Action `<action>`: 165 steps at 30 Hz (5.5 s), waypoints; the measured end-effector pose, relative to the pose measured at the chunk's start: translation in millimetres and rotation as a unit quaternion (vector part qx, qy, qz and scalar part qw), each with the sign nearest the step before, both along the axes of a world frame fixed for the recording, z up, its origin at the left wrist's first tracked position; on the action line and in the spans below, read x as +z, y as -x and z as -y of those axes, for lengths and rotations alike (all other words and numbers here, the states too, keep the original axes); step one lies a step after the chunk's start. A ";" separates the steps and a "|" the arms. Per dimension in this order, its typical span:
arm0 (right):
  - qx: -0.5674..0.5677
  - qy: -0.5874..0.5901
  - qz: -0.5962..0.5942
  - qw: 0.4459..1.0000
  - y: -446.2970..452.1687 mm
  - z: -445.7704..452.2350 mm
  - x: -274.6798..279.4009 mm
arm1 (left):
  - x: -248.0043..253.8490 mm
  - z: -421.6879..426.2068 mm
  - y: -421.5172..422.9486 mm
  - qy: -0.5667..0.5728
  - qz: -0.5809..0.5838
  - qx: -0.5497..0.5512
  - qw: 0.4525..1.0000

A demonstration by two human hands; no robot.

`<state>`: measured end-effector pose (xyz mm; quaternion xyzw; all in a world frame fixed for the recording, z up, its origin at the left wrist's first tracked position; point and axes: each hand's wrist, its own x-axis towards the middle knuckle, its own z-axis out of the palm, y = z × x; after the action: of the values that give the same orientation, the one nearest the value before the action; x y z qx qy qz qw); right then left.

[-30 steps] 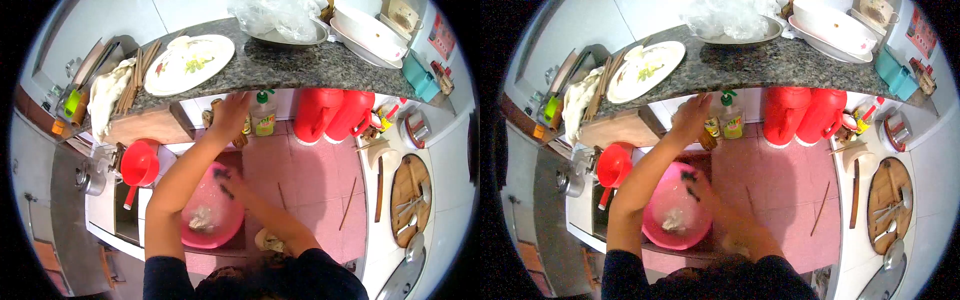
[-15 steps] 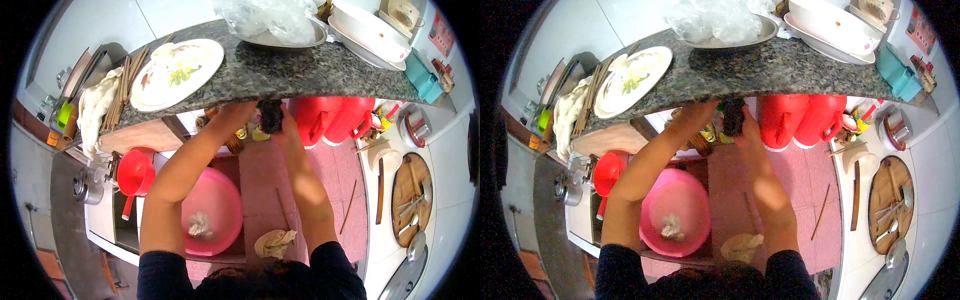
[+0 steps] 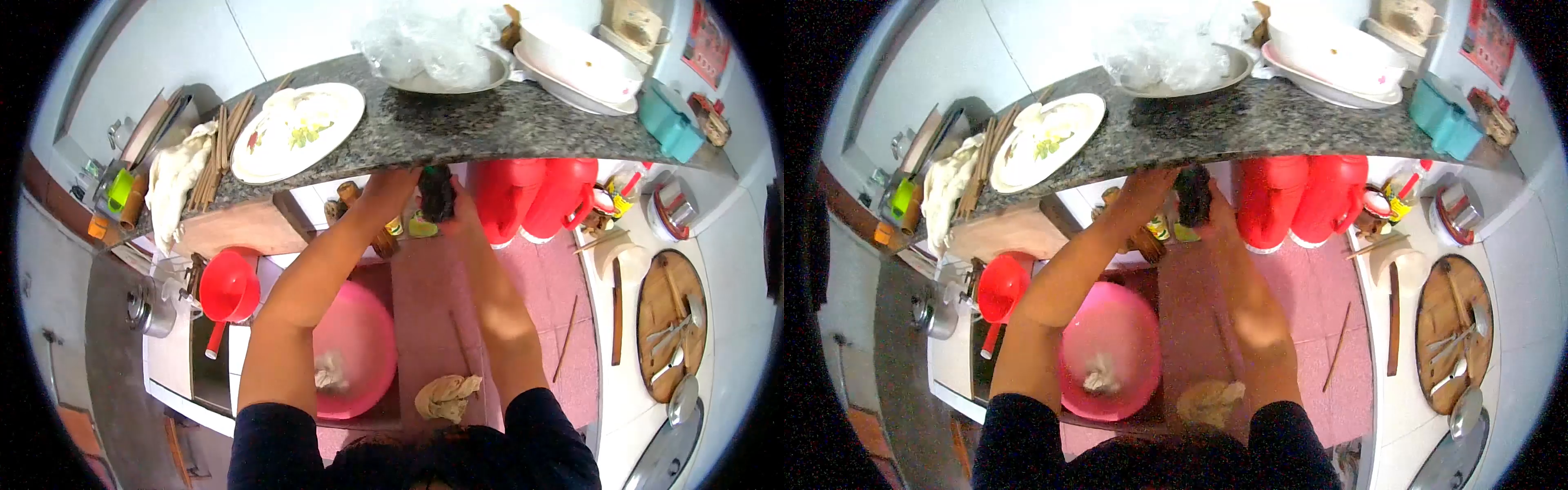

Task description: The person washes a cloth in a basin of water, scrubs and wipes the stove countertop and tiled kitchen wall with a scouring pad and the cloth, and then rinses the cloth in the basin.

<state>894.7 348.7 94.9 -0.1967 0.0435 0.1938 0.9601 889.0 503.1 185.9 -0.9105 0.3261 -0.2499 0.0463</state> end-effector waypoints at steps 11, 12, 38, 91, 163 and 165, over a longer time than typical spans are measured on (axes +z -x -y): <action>-0.195 0.157 0.104 0.963 240.3 11.1 -65.8 | -40.8 -91.2 109.8 0.127 -0.070 0.042 0.989; -0.187 0.186 0.098 0.960 285.8 28.9 -26.4 | -58.1 -114.1 149.8 0.163 -0.102 0.076 0.978; -0.534 0.079 -0.191 0.820 869.5 204.0 -60.7 | -272.3 -202.4 401.1 0.551 -0.622 0.271 0.485; -0.821 0.003 -0.309 0.479 1092.8 -14.8 -76.0 | -419.1 -256.0 372.6 0.404 -0.617 0.013 0.676; -0.845 -0.104 -0.158 0.501 1352.6 590.9 -162.4 | -189.1 856.9 1086.4 -0.203 -0.203 -0.550 0.784; -0.840 -0.062 -0.233 0.486 1329.8 615.6 -186.1 | -145.2 857.5 1113.4 -0.165 -0.251 -0.600 0.741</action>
<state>-435.1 -266.9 -91.2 0.0456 0.3981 -0.6634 0.6319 -224.4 -354.4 40.7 -0.5340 0.8413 0.0692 -0.0471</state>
